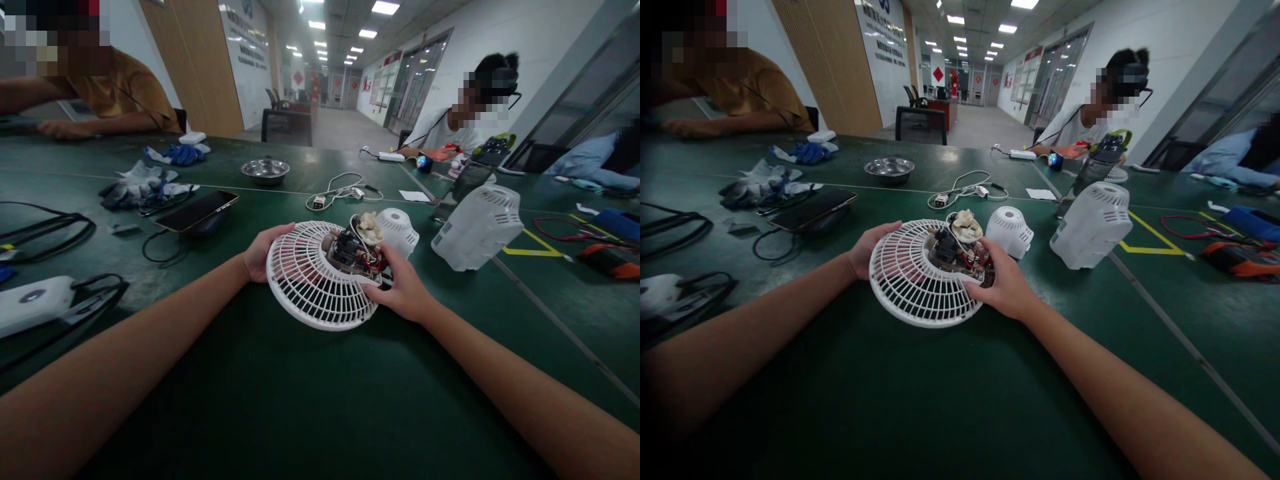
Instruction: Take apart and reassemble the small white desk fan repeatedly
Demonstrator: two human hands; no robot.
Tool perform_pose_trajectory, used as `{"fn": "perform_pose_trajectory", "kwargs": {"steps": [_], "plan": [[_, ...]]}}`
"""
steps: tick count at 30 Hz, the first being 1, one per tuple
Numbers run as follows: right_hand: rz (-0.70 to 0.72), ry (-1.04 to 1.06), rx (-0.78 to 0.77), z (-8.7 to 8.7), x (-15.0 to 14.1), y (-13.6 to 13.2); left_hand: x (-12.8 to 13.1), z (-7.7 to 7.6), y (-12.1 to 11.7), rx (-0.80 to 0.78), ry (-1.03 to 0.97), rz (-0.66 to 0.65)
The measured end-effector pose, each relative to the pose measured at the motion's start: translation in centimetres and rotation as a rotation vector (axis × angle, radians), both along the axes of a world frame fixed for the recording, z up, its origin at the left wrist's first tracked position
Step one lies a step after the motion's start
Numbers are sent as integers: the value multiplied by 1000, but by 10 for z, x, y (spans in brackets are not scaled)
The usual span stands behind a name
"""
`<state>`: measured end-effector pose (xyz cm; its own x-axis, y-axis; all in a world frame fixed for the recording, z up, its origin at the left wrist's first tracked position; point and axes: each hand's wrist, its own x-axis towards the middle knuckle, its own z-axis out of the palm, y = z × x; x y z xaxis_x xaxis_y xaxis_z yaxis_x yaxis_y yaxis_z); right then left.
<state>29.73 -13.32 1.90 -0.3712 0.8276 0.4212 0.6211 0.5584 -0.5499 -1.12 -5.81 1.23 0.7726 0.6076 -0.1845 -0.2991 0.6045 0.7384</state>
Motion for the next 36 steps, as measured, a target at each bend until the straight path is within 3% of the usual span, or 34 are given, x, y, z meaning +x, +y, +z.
{"fn": "perform_pose_trajectory", "kwargs": {"steps": [13, 24, 31, 36], "plan": [[-14, 4, -61, 2, 3, -2, 2, -1, -4, 43, 25, 115], [-20, 34, -55, 1, 2, -2, 2, -4, 2, 41, -24, -39], [10, 65, -78, -2, 3, 0, 1, -7, 4, -10, -59, -9], [-1, 68, -52, -4, 3, -1, 1, -8, 8, 9, -120, -93]]}}
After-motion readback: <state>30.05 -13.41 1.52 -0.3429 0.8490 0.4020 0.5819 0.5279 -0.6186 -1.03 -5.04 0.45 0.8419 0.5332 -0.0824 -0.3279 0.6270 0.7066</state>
